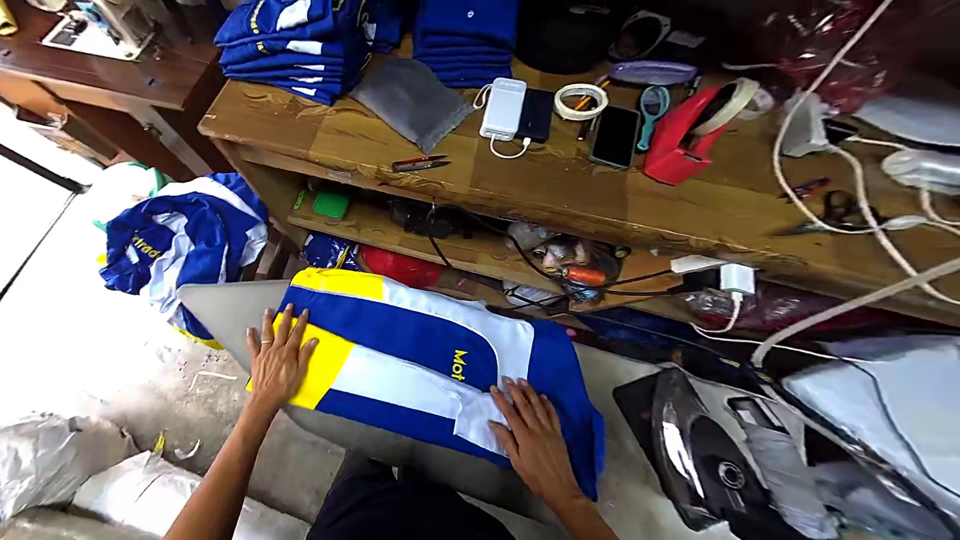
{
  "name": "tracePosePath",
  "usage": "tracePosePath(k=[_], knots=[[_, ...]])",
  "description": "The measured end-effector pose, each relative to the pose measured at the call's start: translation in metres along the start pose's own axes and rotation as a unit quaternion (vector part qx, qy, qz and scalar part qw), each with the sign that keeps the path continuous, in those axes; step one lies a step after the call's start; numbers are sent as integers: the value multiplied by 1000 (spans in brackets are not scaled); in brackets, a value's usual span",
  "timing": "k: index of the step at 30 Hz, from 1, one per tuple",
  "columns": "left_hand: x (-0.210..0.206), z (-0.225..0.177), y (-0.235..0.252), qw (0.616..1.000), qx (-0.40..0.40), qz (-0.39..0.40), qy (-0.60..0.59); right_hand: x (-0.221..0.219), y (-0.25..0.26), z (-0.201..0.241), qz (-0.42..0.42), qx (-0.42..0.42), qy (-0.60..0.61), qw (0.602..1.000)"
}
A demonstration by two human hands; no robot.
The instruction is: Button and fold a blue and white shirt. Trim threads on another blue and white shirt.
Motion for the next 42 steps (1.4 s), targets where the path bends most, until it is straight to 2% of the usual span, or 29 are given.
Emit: tracePosePath(k=[3,5,7,9,11,12,14,17,19,22,25,28,30,32,34,37,42], knots=[[13,-9,11,999,-17,-12,-37,18,10,-2,1,-22,31,999],[27,-16,45,997,-36,-28,-67,40,38,-20,-23,-50,37,998],[34,-17,95,996,-28,13,-79,62,80,-52,-11,-114,18,993],[30,-21,152,983,43,163,-71,73,127,-92,75,-236,-5,969],[13,-23,197,928,115,339,-106,64,161,-131,220,-369,29,903],[5,-25,210,896,142,402,-125,52,170,-150,276,-410,67,867],[-10,-27,224,850,176,471,-155,25,181,-170,308,-423,142,840],[-20,-31,236,814,159,519,-209,-9,196,-176,259,-443,245,823],[-14,-36,245,811,120,517,-247,-15,205,-184,226,-470,239,819],[-2,-36,261,800,112,505,-302,4,215,-187,259,-483,166,820],[24,-49,265,820,55,524,-223,20,216,-191,275,-454,184,827],[52,-63,259,881,-41,461,-102,47,210,-180,126,-392,338,847],[75,-65,243,918,-98,370,-104,77,205,-159,3,-338,415,845],[97,-53,214,942,-170,248,-149,107,189,-136,-76,-275,415,864],[108,-28,171,947,-223,133,-187,129,153,-111,-115,-214,345,906],[108,8,99,949,-215,41,-227,140,80,-65,-144,-136,272,942],[73,35,12,968,-124,1,-220,108,-4,-7,-155,-50,252,954]])
Point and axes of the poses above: each hand's wrist, its own y-axis towards the middle knuckle, its own x-axis out of the back of the hand, z = x × y, the point moved 2 cm from there along y, towards the middle knuckle, and after that the axes turned 11 degrees about x, right-handed, at the moved point
